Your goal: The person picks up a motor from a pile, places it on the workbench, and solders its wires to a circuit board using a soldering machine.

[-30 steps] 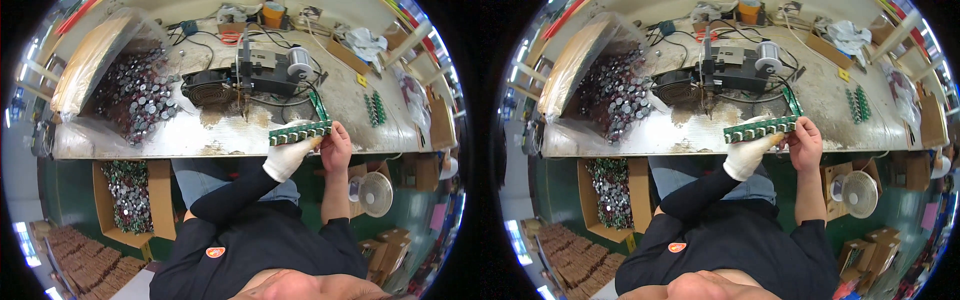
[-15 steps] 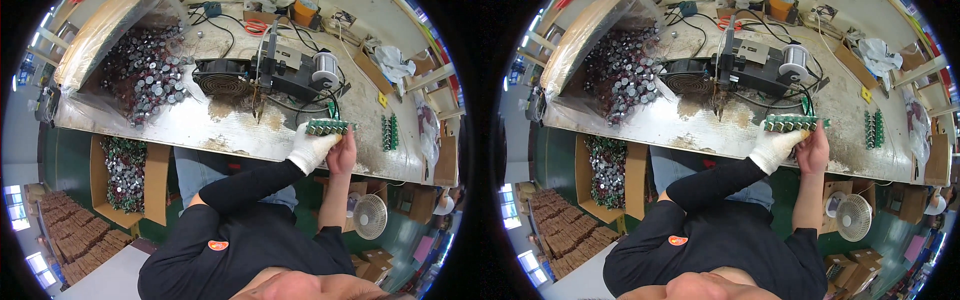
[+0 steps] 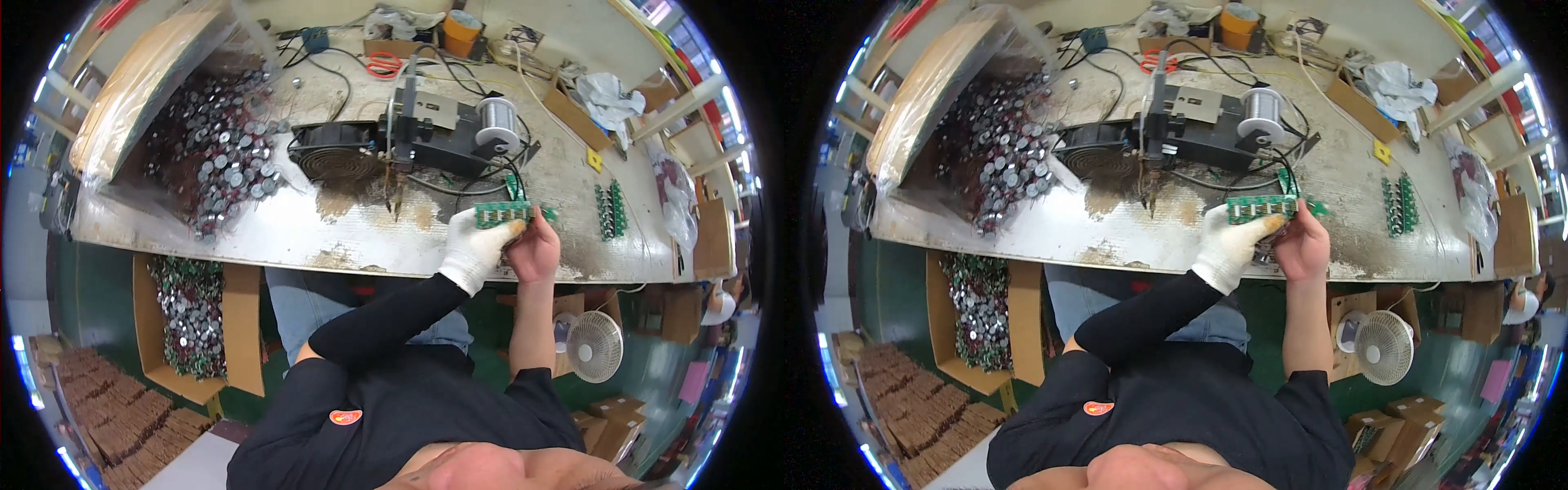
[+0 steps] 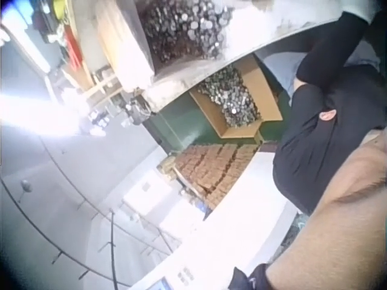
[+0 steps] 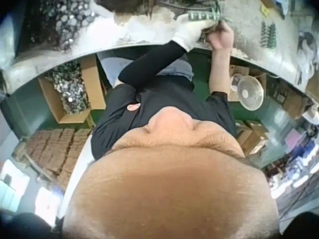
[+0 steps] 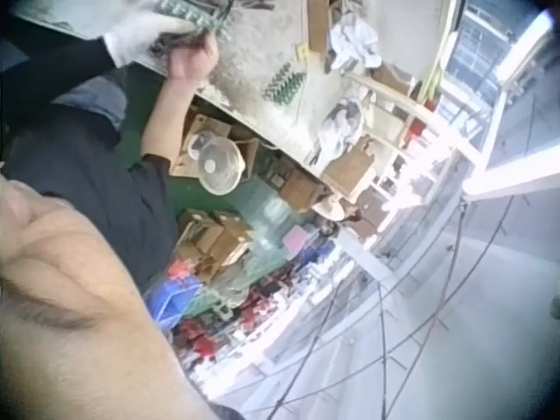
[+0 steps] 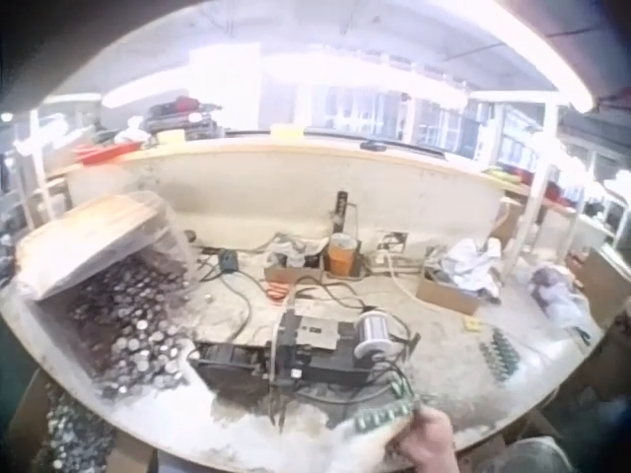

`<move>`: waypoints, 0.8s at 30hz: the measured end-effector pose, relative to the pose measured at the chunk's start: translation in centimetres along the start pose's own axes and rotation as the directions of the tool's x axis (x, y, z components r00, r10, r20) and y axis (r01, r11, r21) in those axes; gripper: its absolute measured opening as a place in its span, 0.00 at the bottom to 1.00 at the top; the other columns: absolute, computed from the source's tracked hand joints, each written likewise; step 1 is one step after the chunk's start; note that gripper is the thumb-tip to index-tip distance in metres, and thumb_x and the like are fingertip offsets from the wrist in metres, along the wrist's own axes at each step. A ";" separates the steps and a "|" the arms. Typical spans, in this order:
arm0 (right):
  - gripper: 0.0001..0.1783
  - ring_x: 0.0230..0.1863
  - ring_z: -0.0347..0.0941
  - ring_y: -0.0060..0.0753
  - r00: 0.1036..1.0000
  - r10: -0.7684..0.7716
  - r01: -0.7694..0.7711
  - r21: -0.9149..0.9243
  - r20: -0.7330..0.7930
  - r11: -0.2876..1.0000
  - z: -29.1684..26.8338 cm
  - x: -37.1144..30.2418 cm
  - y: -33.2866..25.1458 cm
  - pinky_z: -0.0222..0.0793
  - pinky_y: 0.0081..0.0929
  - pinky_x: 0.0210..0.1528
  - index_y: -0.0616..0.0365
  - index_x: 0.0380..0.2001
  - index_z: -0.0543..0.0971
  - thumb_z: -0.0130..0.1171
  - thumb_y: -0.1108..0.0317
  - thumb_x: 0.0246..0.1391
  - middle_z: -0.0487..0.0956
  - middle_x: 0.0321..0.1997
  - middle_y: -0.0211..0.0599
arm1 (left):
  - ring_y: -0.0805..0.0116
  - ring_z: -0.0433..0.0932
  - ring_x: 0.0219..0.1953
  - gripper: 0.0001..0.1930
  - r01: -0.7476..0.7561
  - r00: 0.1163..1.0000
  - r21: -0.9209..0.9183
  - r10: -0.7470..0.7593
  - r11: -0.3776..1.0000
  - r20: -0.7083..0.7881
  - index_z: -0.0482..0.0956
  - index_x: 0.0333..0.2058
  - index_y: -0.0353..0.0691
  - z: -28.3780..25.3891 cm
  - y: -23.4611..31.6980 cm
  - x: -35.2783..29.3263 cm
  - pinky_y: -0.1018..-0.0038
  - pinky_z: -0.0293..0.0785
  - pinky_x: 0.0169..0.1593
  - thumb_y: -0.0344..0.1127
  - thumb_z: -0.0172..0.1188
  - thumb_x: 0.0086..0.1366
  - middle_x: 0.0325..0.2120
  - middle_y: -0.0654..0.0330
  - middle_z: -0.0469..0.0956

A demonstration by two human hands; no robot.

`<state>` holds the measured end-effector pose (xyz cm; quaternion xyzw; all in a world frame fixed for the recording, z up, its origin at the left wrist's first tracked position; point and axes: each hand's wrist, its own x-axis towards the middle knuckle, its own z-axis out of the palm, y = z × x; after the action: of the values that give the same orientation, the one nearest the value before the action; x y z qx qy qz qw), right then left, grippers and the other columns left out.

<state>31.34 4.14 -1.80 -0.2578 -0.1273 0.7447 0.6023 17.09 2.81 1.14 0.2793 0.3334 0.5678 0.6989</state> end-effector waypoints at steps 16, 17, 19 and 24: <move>0.12 0.22 0.64 0.20 0.982 0.184 -0.183 0.027 -0.037 0.983 -0.8 2.6 2.9 0.60 0.20 0.28 0.48 0.23 0.74 0.55 0.57 0.57 0.73 0.22 0.25 | 0.66 0.77 0.42 0.14 0.156 0.970 -0.159 -0.121 0.975 0.211 0.75 0.48 0.34 -3.4 0.3 1.5 0.72 0.73 0.46 0.31 0.55 0.65 0.43 0.57 0.79; 0.16 0.22 0.64 0.20 0.986 0.118 -0.118 0.009 -0.116 0.993 2.1 1.8 2.3 0.59 0.21 0.27 0.50 0.23 0.75 0.55 0.53 0.58 0.73 0.21 0.24 | 0.66 0.77 0.42 0.15 0.105 0.969 -0.082 -0.084 0.991 0.231 0.74 0.49 0.35 -4.2 0.0 2.5 0.70 0.73 0.47 0.31 0.55 0.65 0.44 0.56 0.79; 0.21 0.21 0.64 0.19 0.996 -0.027 0.023 -0.049 -0.089 0.999 2.5 1.3 1.7 0.59 0.20 0.26 0.52 0.24 0.79 0.58 0.45 0.55 0.74 0.22 0.24 | 0.65 0.77 0.43 0.15 0.001 0.985 0.114 -0.020 0.993 0.170 0.74 0.50 0.35 -2.3 0.4 1.9 0.72 0.73 0.45 0.30 0.56 0.64 0.44 0.55 0.78; 0.10 0.25 0.74 0.24 0.957 -0.287 0.262 -0.285 -0.050 0.922 3.8 -0.5 1.3 0.70 0.25 0.25 0.58 0.31 0.76 0.68 0.69 0.49 0.78 0.27 0.30 | 0.60 0.75 0.47 0.16 -0.013 0.975 0.136 -0.018 0.991 0.222 0.71 0.48 0.25 -2.9 1.2 1.2 0.66 0.71 0.52 0.30 0.55 0.65 0.46 0.46 0.75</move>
<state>28.29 3.79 0.78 -0.3520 -0.2370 0.6155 0.6641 14.26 4.20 0.07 0.3878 0.2915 0.5079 0.7119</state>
